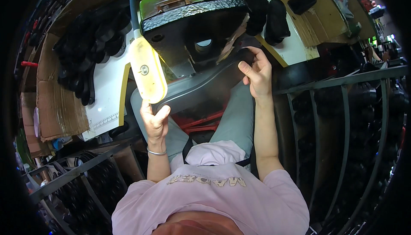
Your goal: The person repeatedly presses the soles of black shoes against a rotating grinding wheel on a green machine. They handle the shoes one at a time, rotating them to smooth different areas of the sole, and place them on a nearby surface after processing.
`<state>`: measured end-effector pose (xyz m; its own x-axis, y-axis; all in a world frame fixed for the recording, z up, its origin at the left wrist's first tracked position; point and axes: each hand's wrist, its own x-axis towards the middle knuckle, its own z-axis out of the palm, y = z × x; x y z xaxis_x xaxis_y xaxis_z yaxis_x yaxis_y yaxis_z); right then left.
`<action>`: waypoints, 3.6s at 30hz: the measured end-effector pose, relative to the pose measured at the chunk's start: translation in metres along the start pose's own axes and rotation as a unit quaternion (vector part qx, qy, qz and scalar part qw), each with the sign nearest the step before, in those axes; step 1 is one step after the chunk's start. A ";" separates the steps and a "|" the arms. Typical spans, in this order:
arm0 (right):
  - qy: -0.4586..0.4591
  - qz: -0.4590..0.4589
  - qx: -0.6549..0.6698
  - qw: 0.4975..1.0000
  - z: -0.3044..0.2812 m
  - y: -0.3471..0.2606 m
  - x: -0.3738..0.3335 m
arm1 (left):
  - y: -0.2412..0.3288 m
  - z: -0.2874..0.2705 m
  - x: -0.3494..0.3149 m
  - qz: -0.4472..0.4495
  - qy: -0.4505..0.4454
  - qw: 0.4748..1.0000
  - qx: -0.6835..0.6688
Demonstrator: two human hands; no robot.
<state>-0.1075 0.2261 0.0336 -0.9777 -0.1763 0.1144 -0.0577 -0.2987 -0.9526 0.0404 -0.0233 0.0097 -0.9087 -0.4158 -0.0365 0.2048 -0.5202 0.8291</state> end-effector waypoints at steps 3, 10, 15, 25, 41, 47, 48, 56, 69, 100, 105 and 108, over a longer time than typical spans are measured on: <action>0.010 0.006 0.002 1.000 0.002 0.003 -0.007 | -0.002 -0.005 -0.001 0.011 -0.002 1.000 0.007; -0.010 -0.001 0.018 1.000 0.005 0.015 -0.016 | 0.007 -0.023 -0.001 0.014 -0.017 1.000 0.000; 0.028 0.009 0.021 0.999 -0.006 0.015 -0.011 | 0.004 -0.002 0.000 0.028 -0.016 0.999 0.040; 0.005 0.040 0.039 0.998 0.009 0.022 -0.016 | 0.011 -0.018 0.001 0.035 -0.003 0.999 0.011; -0.083 -0.027 -0.012 0.996 0.045 0.038 -0.036 | 0.030 -0.027 0.011 0.114 -0.172 0.783 0.586; -0.016 -0.006 0.025 1.000 0.024 0.029 -0.028 | 0.020 0.048 0.023 0.244 -0.106 0.769 0.581; -0.013 0.003 0.026 1.000 0.023 0.029 -0.025 | 0.024 0.055 0.028 0.258 -0.101 0.764 0.582; -0.030 0.074 0.050 0.996 0.044 0.029 -0.025 | 0.010 0.010 0.049 0.078 -0.134 0.868 0.472; -0.043 0.032 -0.045 0.998 0.061 0.034 -0.042 | 0.034 0.001 0.038 0.044 -0.160 0.839 0.518; -0.016 0.041 0.012 0.999 0.052 0.031 -0.037 | 0.007 0.034 0.042 0.152 -0.172 0.867 0.443; -0.041 0.047 0.008 0.998 0.055 0.033 -0.039 | 0.008 0.026 0.043 0.088 -0.174 0.892 0.408; -0.045 0.067 -0.029 0.996 0.064 0.033 -0.042 | -0.005 0.009 0.036 0.042 -0.151 0.940 0.302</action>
<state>-0.0554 0.1638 0.0155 -0.9556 -0.2945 0.0072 0.0584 -0.2131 -0.9753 0.0031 -0.0296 0.0094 -0.9792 -0.1583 0.1268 0.1183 0.0621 0.9910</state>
